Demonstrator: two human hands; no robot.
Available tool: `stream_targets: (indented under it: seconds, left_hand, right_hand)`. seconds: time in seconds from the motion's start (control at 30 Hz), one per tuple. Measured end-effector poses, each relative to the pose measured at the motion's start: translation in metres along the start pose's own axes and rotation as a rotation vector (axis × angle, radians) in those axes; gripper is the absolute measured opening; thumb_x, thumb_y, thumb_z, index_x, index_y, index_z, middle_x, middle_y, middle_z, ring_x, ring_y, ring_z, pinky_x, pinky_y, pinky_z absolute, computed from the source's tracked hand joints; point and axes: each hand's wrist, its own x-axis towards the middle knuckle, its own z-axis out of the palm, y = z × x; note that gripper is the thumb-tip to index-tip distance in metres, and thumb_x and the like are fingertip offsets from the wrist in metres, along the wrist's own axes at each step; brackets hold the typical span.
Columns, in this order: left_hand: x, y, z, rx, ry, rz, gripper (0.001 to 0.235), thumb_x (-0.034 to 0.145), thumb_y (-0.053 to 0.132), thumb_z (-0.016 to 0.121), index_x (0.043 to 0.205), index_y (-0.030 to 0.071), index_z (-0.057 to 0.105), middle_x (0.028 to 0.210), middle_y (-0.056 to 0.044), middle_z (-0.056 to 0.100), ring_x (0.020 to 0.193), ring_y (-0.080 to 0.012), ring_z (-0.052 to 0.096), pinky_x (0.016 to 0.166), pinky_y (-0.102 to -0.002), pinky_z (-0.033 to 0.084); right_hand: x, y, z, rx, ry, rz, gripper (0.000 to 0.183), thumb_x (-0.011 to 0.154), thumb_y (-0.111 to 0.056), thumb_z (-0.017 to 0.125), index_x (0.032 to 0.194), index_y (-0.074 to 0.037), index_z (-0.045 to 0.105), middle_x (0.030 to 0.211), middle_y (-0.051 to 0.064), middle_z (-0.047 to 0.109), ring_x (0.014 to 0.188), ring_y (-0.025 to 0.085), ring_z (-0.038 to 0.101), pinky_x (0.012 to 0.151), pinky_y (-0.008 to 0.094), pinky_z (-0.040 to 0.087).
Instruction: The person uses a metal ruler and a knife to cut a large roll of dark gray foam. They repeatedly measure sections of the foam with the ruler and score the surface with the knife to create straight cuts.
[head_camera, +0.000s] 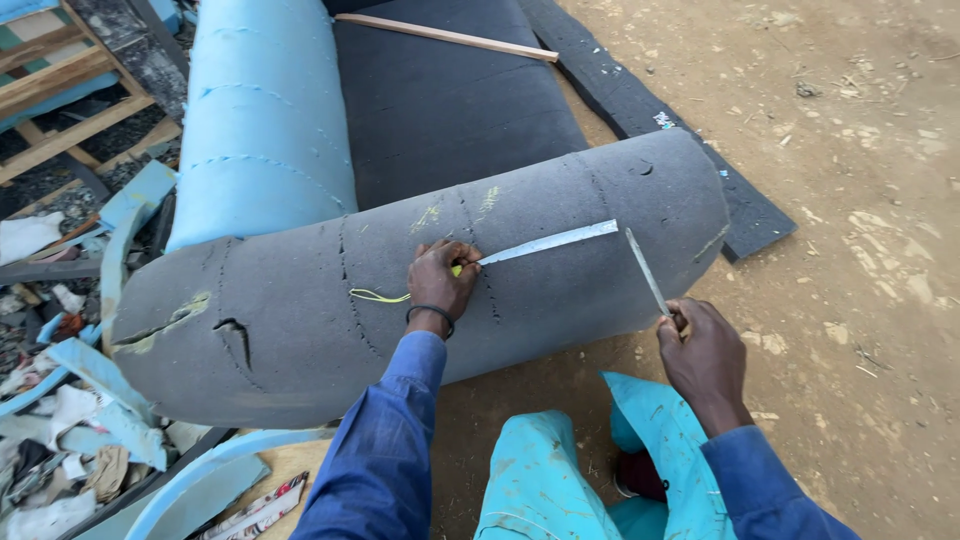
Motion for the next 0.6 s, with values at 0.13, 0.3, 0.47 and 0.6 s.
stream_targets:
  seconds: [0.13,0.3,0.47,0.6]
  left_hand:
    - [-0.001,0.005,-0.006,0.012,-0.018,0.023,0.013,0.09,0.03,0.09,0.102,0.033,0.088,0.1,0.003,0.081,0.12,-0.0276,0.074,0.11,-0.048,0.061]
    - [0.0,0.0,-0.003,-0.001,-0.005,0.029,0.016,0.088,0.03,0.091,0.104,0.033,0.088,0.1,0.004,0.081,0.119,-0.0268,0.074,0.109,-0.046,0.062]
    - [-0.004,0.001,-0.006,0.011,0.001,0.004,0.018,0.089,0.033,0.09,0.106,0.034,0.089,0.101,0.007,0.08,0.119,-0.0236,0.073,0.111,-0.045,0.062]
    - [-0.005,0.004,-0.006,-0.009,0.014,0.017,0.017,0.089,0.028,0.091,0.105,0.032,0.09,0.099,0.005,0.08,0.117,-0.0252,0.073,0.11,-0.045,0.062]
  right_hand:
    - [0.011,-0.011,-0.005,-0.037,-0.059,0.039,0.03,0.105,-0.029,0.071,0.13,-0.019,0.085,0.105,0.009,0.078,0.109,0.038,0.082,0.101,0.063,0.065]
    - [0.026,-0.028,-0.011,-0.049,-0.083,0.017,0.029,0.106,-0.027,0.07,0.129,-0.019,0.085,0.103,0.007,0.077,0.109,0.039,0.082,0.1,0.062,0.065]
    - [0.041,-0.036,-0.014,-0.031,-0.093,-0.058,0.021,0.106,-0.024,0.068,0.12,-0.016,0.081,0.097,0.009,0.071,0.104,0.044,0.078,0.095,0.064,0.064]
    - [0.037,-0.037,-0.023,-0.051,-0.119,-0.059,0.019,0.105,-0.025,0.069,0.118,-0.015,0.08,0.097,0.01,0.071,0.104,0.045,0.078,0.092,0.064,0.064]
